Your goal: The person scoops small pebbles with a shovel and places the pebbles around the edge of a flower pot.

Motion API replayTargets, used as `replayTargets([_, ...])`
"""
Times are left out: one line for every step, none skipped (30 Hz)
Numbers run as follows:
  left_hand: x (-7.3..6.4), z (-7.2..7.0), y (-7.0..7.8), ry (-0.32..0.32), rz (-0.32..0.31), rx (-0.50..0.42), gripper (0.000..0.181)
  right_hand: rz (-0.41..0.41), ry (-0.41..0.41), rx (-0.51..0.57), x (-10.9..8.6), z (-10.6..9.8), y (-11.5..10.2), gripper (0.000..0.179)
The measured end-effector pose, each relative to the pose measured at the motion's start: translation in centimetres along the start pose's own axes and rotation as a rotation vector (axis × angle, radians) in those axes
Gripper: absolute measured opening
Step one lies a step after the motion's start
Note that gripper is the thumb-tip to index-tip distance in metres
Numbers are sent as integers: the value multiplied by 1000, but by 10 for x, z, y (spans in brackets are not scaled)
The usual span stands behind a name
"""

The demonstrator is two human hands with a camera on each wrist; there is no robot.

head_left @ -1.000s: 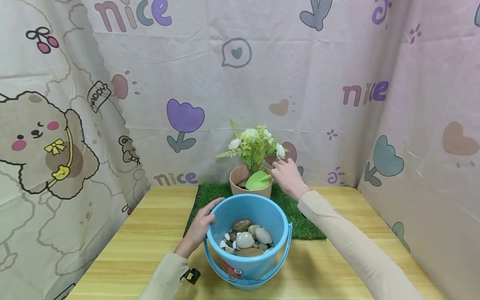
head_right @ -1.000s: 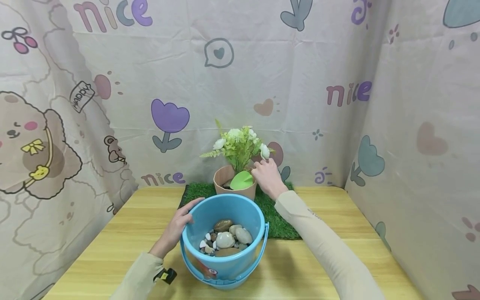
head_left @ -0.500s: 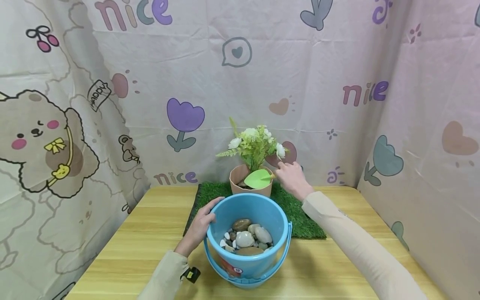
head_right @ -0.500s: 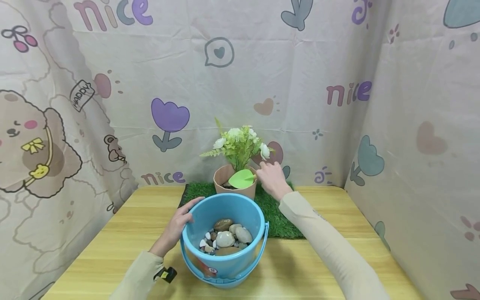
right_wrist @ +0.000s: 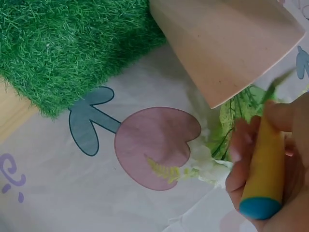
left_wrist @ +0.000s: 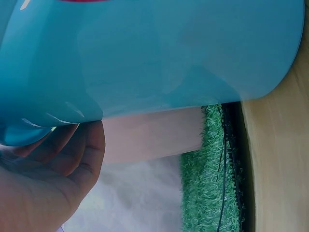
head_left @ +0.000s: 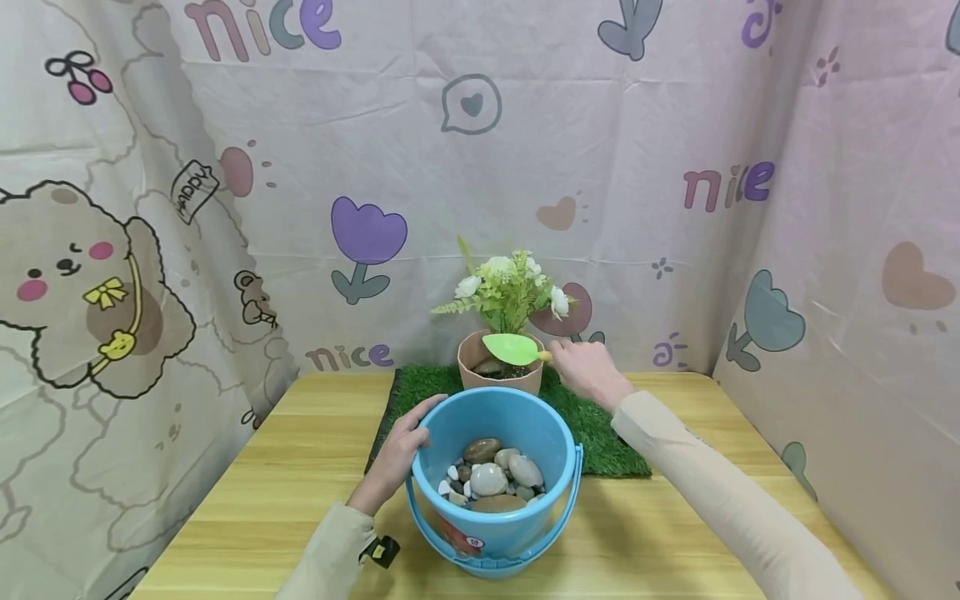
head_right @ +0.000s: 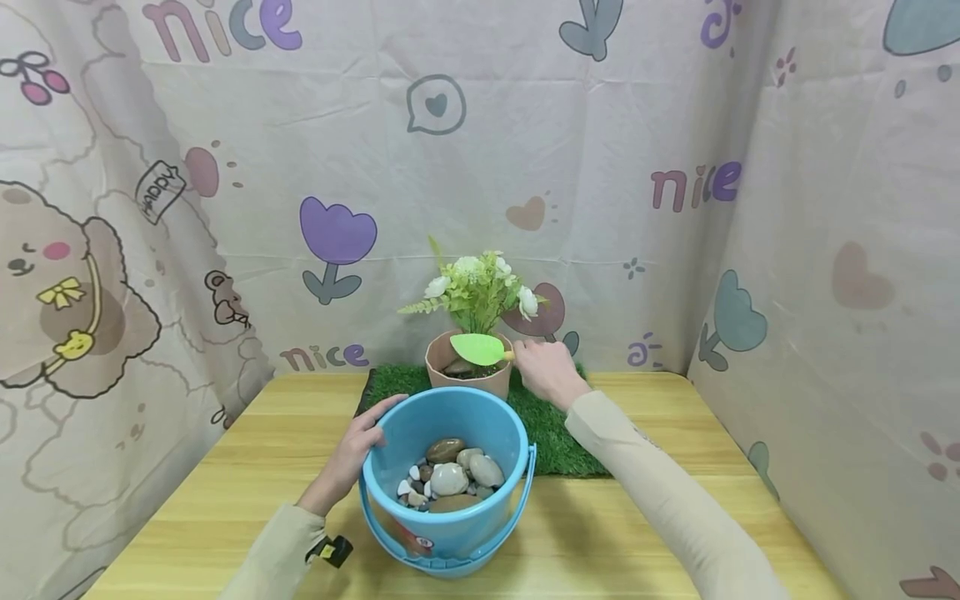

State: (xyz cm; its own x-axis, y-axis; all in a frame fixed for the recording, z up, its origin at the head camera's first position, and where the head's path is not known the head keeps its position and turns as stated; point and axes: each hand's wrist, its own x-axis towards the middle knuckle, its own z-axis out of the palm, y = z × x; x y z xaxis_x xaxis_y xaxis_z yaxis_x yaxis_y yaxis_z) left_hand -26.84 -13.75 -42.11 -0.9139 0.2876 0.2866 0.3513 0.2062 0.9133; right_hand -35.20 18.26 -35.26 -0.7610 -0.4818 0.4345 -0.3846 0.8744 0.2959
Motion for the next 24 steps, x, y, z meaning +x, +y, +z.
replayTargets([0, 0, 0, 1, -1, -1, 65, 3, -15, 17, -1, -1, 0, 18])
replayTargets([0, 0, 0, 1, -2, -1, 65, 3, -23, 34, -2, -1, -1, 19])
replayTargets([0, 0, 0, 0, -2, -1, 65, 2, -28, 50, -3, -2, -1, 20])
replayTargets([0, 0, 1, 0, -2, -3, 65, 0, -30, 67, -3, -3, -1, 21])
replayTargets([-1, 0, 1, 0, -3, -3, 65, -4, -24, 86, -4, -3, -1, 21])
replayTargets([-1, 0, 1, 2, -4, -3, 65, -11, -15, 106, -5, -4, -2, 21])
replayTargets([-1, 0, 1, 2, -4, -6, 65, -18, -3, 124, -6, -4, -2, 21])
replayTargets([-1, 0, 1, 3, -6, -8, 65, -27, 13, 142, -8, -5, -3, 21])
replayTargets([-1, 0, 1, 3, -7, -11, 66, -33, 25, 161, -9, -6, -3, 21])
replayTargets([-1, 0, 1, 3, -9, -13, 66, -40, 44, 180, -10, -6, -4, 21])
replayTargets([-1, 0, 1, 3, -10, -13, 65, -43, 58, 199, -11, -7, -4, 20])
replayTargets([-1, 0, 1, 3, -9, -13, 65, -42, 65, 218, -13, -8, -5, 20])
replayTargets([-2, 0, 1, 3, -9, -14, 65, -38, 72, 237, -14, -10, -6, 21])
replayTargets([-2, 0, 1, 3, -8, -13, 65, -34, 73, 252, -16, -11, -7, 22])
replayTargets([-2, 0, 1, 4, -5, -11, 65, -32, 73, 269, -17, -12, -7, 22])
replayTargets([-2, 0, 1, 5, -3, -10, 65, -33, 77, 283, -19, -14, -8, 22])
replayTargets([-2, 0, 1, 5, 0, -8, 65, -36, 74, 298, -21, -16, -9, 23])
replayTargets([-2, 0, 1, 5, 1, -9, 65, -47, 77, 318, -23, -18, -9, 23])
replayTargets([-2, 0, 1, 4, 0, -9, 65, -62, 82, 334, -25, -20, -10, 23])
replayTargets([-2, 0, 1, 4, 1, -9, 65, -80, 88, 349, -27, -22, -11, 22])
replayTargets([-2, 0, 1, 4, 0, -10, 65, -101, 98, 369, -29, -24, -11, 21])
replayTargets([-1, 0, 1, 4, 0, -9, 65, -119, 106, 389, -31, -25, -12, 21])
replayTargets([-1, 0, 0, 5, 0, -9, 65, -137, 113, 413, -32, -27, -12, 21])
replayTargets([-1, 0, 0, 4, 0, -9, 65, -155, 118, 439, -34, -28, -13, 21])
